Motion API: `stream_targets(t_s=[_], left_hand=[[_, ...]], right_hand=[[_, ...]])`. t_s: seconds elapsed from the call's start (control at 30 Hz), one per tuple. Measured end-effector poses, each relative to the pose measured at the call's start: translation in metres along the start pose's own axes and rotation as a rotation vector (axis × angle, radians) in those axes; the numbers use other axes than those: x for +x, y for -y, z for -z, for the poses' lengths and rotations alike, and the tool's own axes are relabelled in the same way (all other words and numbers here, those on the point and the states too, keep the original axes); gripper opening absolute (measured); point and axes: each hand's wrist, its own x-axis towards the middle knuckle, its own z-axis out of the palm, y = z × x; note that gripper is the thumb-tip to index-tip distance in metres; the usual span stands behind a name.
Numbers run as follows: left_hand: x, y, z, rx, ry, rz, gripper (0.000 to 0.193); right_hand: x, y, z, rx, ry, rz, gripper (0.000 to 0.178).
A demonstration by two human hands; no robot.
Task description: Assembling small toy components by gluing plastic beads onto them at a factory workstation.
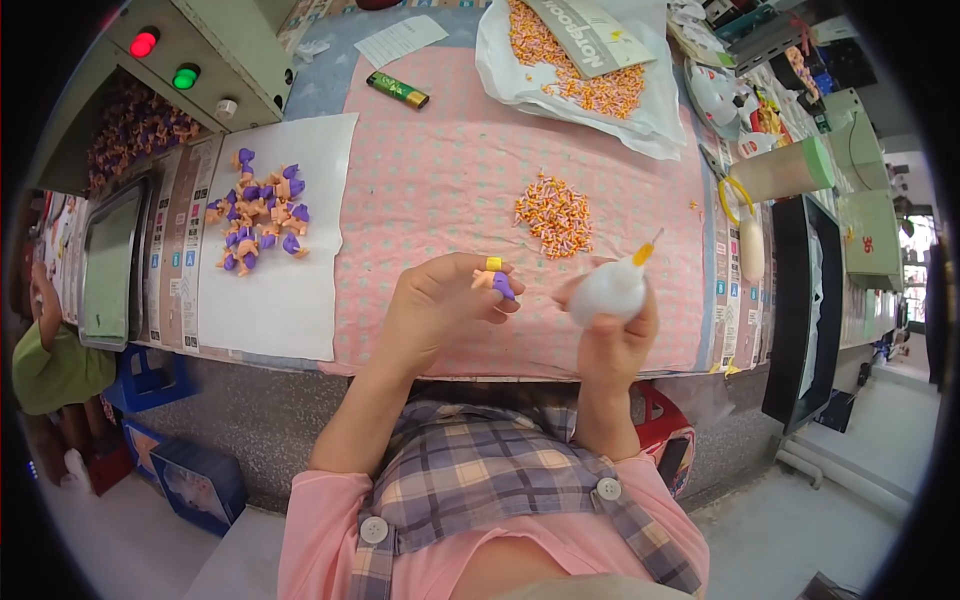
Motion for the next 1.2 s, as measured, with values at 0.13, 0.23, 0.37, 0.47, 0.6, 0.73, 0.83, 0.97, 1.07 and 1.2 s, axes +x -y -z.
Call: stream_targets(t_s=[0.13, 0.23, 0.37, 0.47, 0.6, 0.73, 0.83, 0.97, 1.07, 1.2], left_hand=[[-0.001, 0.006, 0.006, -0.022, 0.074, -0.061, 0.027], [-0.001, 0.008, -0.001, -0.027, 0.051, -0.043, 0.026], [0.001, 0.008, -0.01, 0.038, 0.08, 0.006, 0.024], [0.001, 0.01, -0.011, 0.167, 0.087, 0.019, 0.021], [0.001, 0.009, -0.015, 0.32, 0.034, 0.009, 0.018], [0.0, 0.005, -0.02, 0.189, -0.031, 0.023, 0.02], [0.0, 0.004, -0.02, 0.08, -0.032, 0.017, 0.022], [0.0, 0.007, -0.012, -0.072, -0.002, 0.022, 0.028], [0.002, 0.013, -0.006, -0.143, 0.194, -0.055, 0.035], [-0.001, 0.006, -0.014, -0.06, 0.121, -0.04, 0.034]], right_hand=[[0.006, 0.008, 0.02, -0.021, -0.113, 0.075, 0.054], [0.006, 0.007, 0.022, -0.013, -0.156, 0.11, 0.055], [0.003, 0.009, 0.011, 0.039, -0.191, 0.085, 0.056], [0.001, 0.007, -0.007, 0.092, -0.146, -0.02, 0.057], [0.0, 0.001, -0.015, 0.115, -0.087, -0.109, 0.057], [-0.001, 0.002, -0.015, 0.14, -0.122, -0.112, 0.054], [0.001, 0.006, 0.004, 0.087, -0.111, -0.025, 0.051], [0.008, 0.011, 0.016, 0.03, -0.259, 0.171, 0.048], [0.011, 0.017, 0.011, 0.026, -0.364, 0.243, 0.047], [0.008, 0.017, 0.019, -0.02, -0.31, 0.311, 0.047]])
